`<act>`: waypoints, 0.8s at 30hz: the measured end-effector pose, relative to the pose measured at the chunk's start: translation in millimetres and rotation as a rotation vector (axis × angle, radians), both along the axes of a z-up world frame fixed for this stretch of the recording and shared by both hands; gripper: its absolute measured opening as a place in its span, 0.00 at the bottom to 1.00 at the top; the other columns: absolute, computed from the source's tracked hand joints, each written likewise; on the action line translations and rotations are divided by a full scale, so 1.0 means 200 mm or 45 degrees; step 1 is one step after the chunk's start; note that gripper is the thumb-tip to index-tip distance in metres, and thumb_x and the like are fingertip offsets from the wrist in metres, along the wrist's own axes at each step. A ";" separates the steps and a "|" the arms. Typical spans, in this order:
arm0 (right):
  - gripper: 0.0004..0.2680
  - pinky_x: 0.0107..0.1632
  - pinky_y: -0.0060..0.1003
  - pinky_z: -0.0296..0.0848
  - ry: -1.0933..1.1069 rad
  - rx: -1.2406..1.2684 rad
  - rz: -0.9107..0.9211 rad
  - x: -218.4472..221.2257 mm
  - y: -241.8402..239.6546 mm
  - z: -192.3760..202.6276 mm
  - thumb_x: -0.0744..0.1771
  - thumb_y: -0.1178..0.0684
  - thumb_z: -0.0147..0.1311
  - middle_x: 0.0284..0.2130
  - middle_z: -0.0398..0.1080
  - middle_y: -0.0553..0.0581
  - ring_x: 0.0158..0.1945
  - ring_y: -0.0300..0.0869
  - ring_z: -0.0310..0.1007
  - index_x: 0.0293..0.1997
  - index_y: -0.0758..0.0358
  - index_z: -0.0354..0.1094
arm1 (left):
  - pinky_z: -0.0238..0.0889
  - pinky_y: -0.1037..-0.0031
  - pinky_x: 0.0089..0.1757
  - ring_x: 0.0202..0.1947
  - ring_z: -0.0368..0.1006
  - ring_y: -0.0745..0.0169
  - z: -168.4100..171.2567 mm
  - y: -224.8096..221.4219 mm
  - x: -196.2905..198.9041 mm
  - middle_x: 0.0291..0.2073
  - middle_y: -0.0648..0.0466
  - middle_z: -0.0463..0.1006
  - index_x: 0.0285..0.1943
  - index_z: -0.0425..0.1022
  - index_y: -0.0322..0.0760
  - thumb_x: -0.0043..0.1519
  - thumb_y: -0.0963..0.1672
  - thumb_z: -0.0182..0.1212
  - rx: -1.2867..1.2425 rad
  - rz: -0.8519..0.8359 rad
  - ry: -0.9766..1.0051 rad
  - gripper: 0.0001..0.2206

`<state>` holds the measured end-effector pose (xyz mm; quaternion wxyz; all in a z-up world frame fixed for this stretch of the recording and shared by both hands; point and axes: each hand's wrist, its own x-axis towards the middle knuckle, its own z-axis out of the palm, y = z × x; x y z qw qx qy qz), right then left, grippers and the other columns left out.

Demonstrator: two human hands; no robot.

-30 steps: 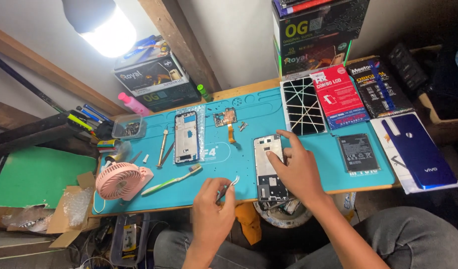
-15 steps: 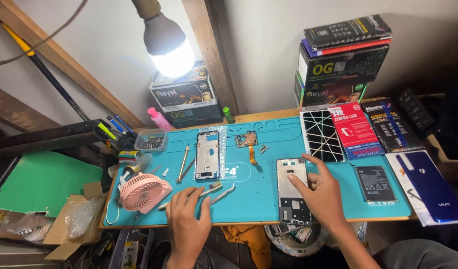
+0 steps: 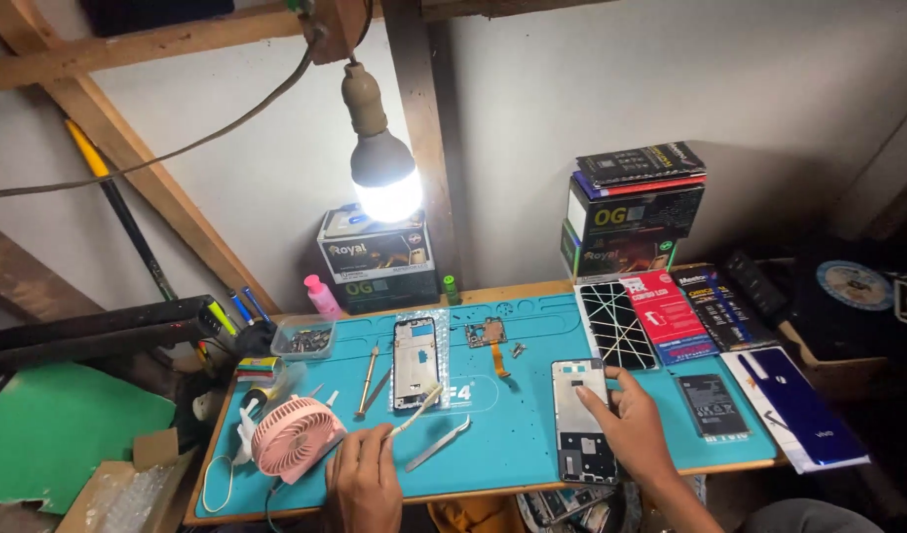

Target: Cleaning and preparing the internal chassis of a mobile phone for repair using a brush

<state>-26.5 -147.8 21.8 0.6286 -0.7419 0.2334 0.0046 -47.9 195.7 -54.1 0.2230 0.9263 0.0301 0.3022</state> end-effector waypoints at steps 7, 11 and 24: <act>0.12 0.32 0.37 0.61 0.151 -0.072 0.057 -0.02 -0.02 0.13 0.71 0.48 0.57 0.26 0.76 0.58 0.23 0.40 0.64 0.61 0.53 0.73 | 0.75 0.76 0.39 0.37 0.81 0.69 0.14 -0.45 -0.20 0.39 0.67 0.89 0.49 0.87 0.60 0.66 0.49 0.60 -0.613 0.034 0.552 0.09; 0.19 0.30 0.36 0.59 0.079 -0.233 0.308 0.01 -0.06 0.20 0.70 0.46 0.55 0.21 0.67 0.52 0.20 0.37 0.54 0.72 0.46 0.68 | 0.68 0.77 0.35 0.29 0.74 0.68 -0.03 -0.56 -0.27 0.35 0.70 0.80 0.57 0.84 0.74 0.70 0.53 0.57 -0.342 -0.500 0.727 0.12; 0.25 0.77 0.57 0.58 0.099 -0.500 0.965 0.08 -0.20 0.38 0.69 0.48 0.58 0.78 0.55 0.58 0.79 0.59 0.56 0.79 0.39 0.60 | 0.69 0.76 0.24 0.23 0.70 0.71 0.18 -0.61 -0.21 0.26 0.64 0.76 0.60 0.85 0.55 0.68 0.47 0.61 -0.294 -0.568 0.568 0.13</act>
